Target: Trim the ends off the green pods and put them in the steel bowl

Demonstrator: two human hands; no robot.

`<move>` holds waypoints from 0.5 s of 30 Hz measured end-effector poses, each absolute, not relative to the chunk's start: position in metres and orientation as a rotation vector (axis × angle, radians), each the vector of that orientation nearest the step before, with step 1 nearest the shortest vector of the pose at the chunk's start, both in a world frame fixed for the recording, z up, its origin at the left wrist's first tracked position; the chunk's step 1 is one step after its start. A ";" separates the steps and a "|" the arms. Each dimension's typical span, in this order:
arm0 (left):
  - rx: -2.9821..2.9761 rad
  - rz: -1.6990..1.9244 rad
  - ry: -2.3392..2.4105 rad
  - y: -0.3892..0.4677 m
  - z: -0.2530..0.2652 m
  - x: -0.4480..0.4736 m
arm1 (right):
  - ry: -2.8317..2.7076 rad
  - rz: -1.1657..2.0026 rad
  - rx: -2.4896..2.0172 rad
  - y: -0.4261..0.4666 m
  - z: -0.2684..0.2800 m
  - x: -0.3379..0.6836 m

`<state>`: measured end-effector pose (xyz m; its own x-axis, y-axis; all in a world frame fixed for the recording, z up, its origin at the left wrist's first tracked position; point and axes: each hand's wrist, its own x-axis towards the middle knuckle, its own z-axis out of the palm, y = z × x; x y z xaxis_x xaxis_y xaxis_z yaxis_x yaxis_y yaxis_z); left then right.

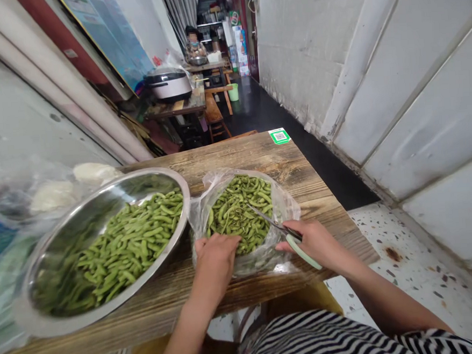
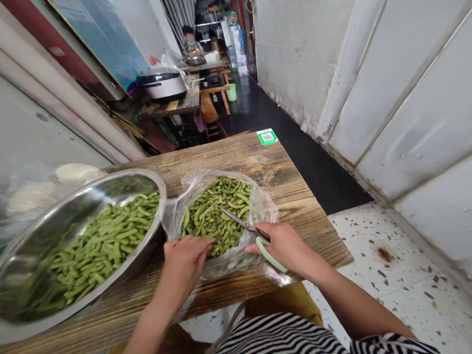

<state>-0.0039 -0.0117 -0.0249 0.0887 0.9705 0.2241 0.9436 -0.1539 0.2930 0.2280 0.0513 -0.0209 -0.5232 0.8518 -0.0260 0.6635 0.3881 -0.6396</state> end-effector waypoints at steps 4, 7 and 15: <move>2.322 0.415 2.216 -0.003 -0.023 -0.005 | -2.354 0.869 -1.349 0.052 -0.023 0.228; 2.375 0.382 2.177 0.006 -0.021 -0.006 | -2.335 0.866 -1.341 0.052 -0.025 0.226; 1.616 1.068 1.824 0.005 -0.020 -0.003 | -2.384 0.995 -1.313 0.049 -0.007 0.228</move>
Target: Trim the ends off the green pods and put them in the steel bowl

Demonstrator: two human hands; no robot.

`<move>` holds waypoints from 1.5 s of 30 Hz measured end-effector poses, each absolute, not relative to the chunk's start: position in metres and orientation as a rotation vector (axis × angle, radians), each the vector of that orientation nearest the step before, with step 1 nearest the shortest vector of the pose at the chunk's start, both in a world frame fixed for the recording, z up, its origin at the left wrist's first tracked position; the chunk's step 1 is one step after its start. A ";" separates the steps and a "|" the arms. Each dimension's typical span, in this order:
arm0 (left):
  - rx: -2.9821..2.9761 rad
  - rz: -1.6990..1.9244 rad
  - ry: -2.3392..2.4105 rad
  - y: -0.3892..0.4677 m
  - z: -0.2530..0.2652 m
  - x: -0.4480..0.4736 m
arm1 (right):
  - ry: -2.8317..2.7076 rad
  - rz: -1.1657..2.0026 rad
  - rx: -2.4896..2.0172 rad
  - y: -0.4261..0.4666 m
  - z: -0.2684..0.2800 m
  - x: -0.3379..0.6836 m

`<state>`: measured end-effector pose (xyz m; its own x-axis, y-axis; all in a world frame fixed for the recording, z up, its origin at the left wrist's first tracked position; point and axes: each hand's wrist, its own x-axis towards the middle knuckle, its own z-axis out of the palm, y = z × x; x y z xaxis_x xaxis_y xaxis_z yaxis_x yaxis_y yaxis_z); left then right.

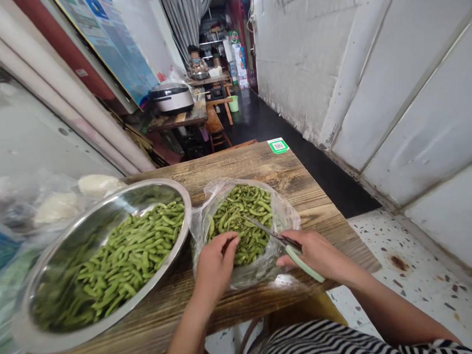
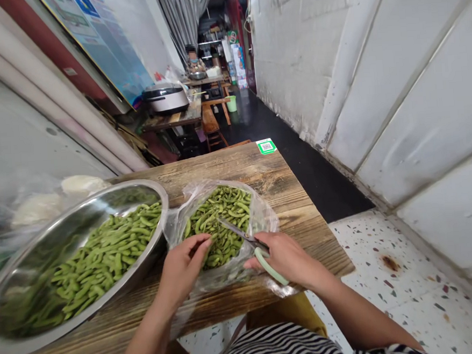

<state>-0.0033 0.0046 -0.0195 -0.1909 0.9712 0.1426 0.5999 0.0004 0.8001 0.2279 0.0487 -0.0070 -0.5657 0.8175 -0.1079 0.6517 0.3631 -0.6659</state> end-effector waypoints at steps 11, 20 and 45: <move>0.799 1.268 1.440 -0.004 -0.012 0.012 | -2.527 0.852 -1.152 0.042 0.006 0.218; 0.864 1.248 1.442 -0.005 -0.016 0.015 | -2.464 0.982 -1.139 0.038 0.000 0.220; 0.571 1.548 1.342 -0.002 -0.019 0.038 | -2.292 1.439 -0.961 0.032 0.000 0.216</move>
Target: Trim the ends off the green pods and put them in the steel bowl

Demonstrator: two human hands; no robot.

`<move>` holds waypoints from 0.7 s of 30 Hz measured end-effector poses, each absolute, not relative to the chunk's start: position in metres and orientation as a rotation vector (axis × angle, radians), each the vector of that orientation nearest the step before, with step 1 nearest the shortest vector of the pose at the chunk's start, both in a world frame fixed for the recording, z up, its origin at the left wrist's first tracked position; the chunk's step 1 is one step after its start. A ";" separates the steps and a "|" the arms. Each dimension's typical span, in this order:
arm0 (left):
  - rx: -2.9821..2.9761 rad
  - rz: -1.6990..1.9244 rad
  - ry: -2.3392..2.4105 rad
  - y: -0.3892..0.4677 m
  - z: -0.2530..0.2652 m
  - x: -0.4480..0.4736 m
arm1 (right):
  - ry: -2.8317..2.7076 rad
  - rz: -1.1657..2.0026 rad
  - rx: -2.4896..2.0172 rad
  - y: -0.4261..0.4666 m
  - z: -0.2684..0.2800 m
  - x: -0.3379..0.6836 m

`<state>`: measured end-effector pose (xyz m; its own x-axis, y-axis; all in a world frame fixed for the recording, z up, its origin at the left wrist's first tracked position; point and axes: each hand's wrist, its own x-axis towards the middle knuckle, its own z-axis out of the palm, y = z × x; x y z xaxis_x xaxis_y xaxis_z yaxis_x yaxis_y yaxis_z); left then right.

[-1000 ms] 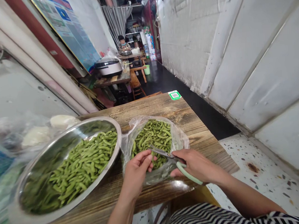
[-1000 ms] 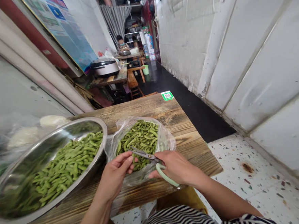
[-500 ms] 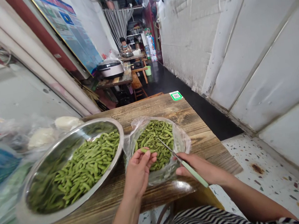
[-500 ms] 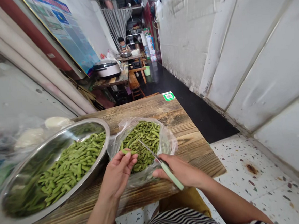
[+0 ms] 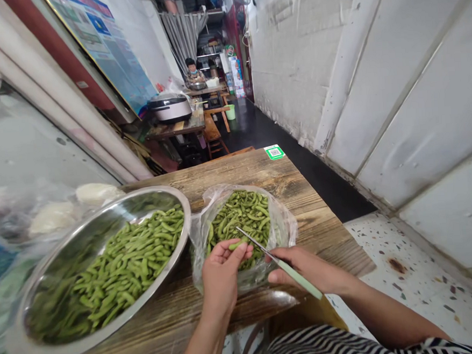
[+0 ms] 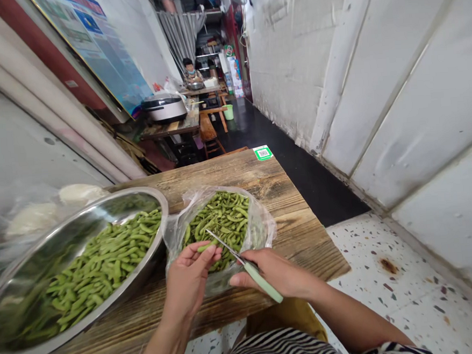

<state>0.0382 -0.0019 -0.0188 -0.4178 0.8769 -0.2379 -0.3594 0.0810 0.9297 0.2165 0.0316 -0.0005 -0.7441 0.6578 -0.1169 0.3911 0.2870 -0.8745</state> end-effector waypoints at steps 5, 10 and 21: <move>0.812 1.539 1.667 -0.008 -0.019 0.019 | -2.233 1.458 -1.018 0.034 -0.009 0.218; 1.534 1.649 2.661 -0.014 0.010 -0.058 | -2.265 1.305 -1.146 0.041 -0.015 0.225; 2.257 0.672 2.496 0.038 -0.019 -0.026 | -2.306 1.216 -1.181 0.042 -0.008 0.223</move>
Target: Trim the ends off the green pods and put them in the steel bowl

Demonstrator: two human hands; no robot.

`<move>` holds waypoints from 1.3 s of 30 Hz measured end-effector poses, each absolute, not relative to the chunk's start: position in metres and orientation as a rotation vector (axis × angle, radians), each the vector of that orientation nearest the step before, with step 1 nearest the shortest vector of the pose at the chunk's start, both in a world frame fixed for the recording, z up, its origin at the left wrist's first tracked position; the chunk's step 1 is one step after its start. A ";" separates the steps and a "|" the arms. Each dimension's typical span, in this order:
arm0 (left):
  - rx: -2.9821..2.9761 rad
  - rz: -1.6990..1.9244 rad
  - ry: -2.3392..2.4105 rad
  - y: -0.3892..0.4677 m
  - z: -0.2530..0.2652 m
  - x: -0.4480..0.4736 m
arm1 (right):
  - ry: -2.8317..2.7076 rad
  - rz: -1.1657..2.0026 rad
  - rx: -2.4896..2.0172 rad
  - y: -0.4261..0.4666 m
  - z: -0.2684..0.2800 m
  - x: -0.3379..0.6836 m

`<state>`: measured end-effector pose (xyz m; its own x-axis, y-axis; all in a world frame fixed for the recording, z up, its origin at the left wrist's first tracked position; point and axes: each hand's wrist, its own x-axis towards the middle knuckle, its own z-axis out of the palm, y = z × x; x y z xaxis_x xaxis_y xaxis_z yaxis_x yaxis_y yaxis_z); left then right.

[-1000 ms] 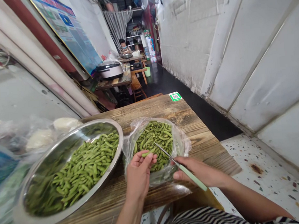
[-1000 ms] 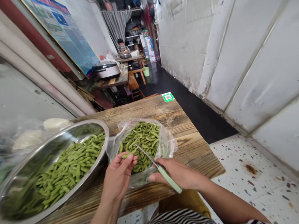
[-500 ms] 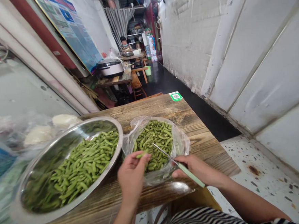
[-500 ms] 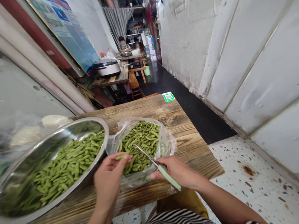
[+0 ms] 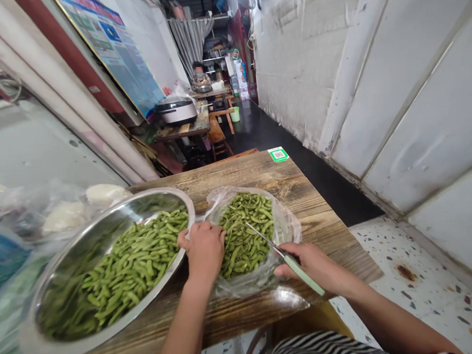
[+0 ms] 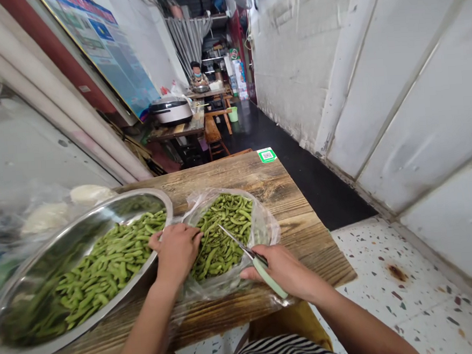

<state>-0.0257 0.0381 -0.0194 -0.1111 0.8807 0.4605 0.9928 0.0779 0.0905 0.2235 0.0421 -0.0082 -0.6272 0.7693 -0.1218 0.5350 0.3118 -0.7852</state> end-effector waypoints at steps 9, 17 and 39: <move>-1.930 -1.179 -1.954 0.028 -0.012 -0.013 | -2.342 1.066 -1.252 0.046 0.000 0.216; -1.931 -1.553 -2.429 0.021 -0.017 -0.002 | -2.429 0.948 -1.255 0.044 0.000 0.208; -1.649 -2.537 -2.664 0.016 -0.009 0.009 | -2.296 1.136 -1.204 0.045 -0.004 0.221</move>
